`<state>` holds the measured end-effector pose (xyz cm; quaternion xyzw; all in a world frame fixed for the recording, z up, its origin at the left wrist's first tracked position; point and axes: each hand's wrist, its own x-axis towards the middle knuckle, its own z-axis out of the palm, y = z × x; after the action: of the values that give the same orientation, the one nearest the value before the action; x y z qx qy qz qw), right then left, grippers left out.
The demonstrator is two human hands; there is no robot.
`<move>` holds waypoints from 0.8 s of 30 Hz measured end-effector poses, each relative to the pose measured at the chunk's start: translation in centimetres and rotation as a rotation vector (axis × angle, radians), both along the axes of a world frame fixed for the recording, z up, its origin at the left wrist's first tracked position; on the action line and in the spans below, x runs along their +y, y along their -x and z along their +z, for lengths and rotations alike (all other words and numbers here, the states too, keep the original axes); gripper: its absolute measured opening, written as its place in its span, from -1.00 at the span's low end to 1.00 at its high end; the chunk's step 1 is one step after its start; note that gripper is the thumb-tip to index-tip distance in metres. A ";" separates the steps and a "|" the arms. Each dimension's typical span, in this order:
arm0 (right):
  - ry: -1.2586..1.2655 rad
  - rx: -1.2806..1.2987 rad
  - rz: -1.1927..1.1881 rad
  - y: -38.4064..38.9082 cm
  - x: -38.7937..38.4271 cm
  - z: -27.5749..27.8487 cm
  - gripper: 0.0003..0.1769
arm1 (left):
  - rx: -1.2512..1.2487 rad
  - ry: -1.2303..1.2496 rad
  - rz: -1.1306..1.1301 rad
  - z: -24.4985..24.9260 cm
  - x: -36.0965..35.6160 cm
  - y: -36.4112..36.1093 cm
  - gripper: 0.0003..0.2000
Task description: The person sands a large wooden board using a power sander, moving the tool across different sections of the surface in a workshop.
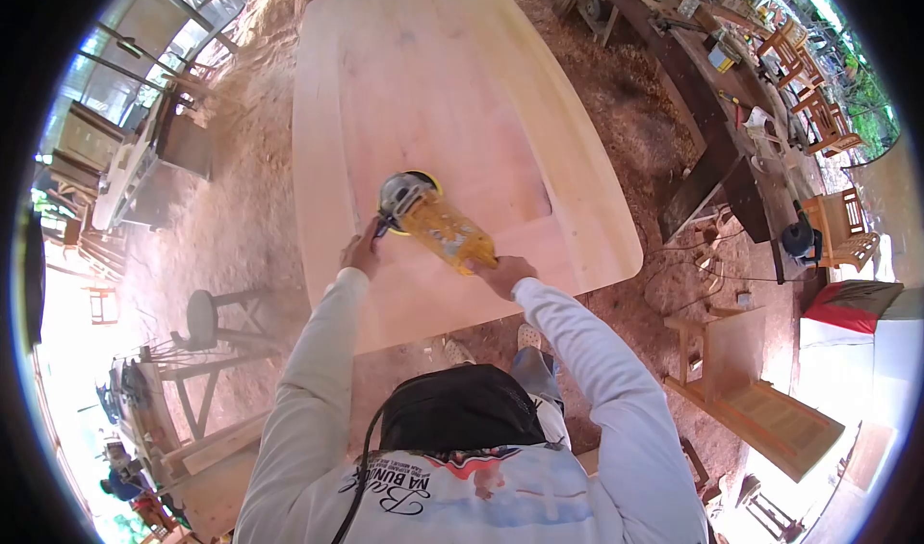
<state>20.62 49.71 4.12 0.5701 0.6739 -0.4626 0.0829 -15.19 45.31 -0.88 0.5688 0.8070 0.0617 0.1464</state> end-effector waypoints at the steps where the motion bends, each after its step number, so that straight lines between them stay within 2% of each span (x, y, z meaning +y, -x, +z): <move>1: -0.019 -0.003 -0.029 -1.8 0.2 -0.3 0.01 | -0.004 0.001 -0.019 0.2 1.2 -1.9 -0.45; 6: -0.081 0.071 -0.260 -11.4 0.4 -2.2 -0.04 | -0.070 -0.064 -0.183 1.5 6.8 -11.7 -0.46; 9: 0.007 0.115 -0.403 -15.7 0.5 1.4 -0.14 | -0.118 -0.052 -0.255 2.2 9.4 -17.4 -0.47; 12: -0.455 0.293 -0.447 -21.3 -0.1 -3.5 -0.22 | -0.225 -0.082 -0.361 1.3 12.1 -22.3 -0.47; 15: -0.361 0.015 -0.510 -25.9 -0.6 -3.6 -0.22 | -0.190 -0.029 -0.374 2.4 13.6 -27.6 -0.50; 18: -0.251 0.041 -0.651 -26.1 -1.5 0.3 -0.15 | -0.286 0.054 -0.411 3.7 14.3 -29.6 -0.50; 20: -0.298 0.080 -0.623 -26.8 -1.7 -1.1 -0.14 | -0.272 0.125 -0.383 4.7 14.0 -29.9 -0.49; 24: -0.313 0.094 -0.590 -25.4 -2.6 -4.0 -0.13 | -0.278 -0.010 -0.324 3.2 11.5 -27.3 -0.51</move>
<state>46.00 47.11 0.11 0.7243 0.5459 -0.3833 -0.1746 12.11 56.83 2.27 0.6776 0.6768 0.1192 0.2618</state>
